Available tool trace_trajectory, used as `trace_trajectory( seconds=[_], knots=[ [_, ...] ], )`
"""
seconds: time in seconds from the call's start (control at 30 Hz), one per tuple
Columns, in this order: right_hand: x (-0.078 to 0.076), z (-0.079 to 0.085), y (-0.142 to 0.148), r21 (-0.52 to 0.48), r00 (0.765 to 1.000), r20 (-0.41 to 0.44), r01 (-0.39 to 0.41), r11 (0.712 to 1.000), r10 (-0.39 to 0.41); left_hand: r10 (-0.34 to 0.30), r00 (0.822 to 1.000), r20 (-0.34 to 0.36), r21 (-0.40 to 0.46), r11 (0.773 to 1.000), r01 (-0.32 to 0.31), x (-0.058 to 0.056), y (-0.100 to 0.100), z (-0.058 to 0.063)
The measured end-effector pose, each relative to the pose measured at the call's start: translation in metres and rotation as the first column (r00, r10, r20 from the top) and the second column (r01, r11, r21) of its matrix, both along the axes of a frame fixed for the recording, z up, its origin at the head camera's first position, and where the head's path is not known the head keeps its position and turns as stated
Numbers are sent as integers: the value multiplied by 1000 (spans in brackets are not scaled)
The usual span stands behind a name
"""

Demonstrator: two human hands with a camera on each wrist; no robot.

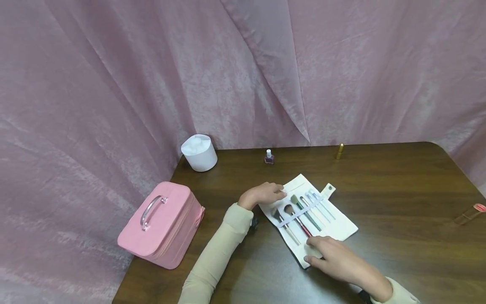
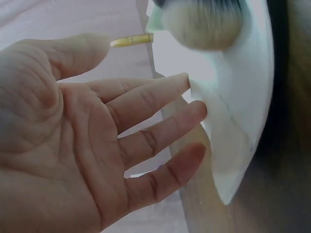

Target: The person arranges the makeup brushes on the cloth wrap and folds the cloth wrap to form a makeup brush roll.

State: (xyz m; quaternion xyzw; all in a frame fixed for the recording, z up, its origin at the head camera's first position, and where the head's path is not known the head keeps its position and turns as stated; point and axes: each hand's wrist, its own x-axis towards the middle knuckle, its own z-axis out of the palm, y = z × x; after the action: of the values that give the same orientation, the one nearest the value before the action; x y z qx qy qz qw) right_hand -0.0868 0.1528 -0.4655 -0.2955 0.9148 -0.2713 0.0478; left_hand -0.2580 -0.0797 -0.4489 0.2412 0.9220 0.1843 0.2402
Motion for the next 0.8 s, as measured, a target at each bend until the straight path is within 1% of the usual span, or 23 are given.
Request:
trace_trajectory(
  seconds=[0.13,0.23,0.37,0.53,0.73,0.8],
  knots=[
    [0,1,9,20,1000,17,25,1000,-25,-22,999,-47,-10,1000,21,3,-6,-3],
    [-1,2,14,39,999,23,43,998,-44,-25,997,-75,-5,1000,25,7,-13,-5],
    [-2,2,20,67,997,42,65,996,-68,-9,997,-82,21,1000,11,14,-24,-6],
    [-7,0,28,81,998,17,65,995,-67,-1,996,-87,31,1000,4,28,-34,-5],
    [-13,-2,35,122,992,18,118,985,-121,-9,996,-86,37,999,12,45,-39,-5],
    [-14,-3,37,132,991,23,127,983,-132,-6,996,-88,32,999,9,52,-40,-5]
  ],
)
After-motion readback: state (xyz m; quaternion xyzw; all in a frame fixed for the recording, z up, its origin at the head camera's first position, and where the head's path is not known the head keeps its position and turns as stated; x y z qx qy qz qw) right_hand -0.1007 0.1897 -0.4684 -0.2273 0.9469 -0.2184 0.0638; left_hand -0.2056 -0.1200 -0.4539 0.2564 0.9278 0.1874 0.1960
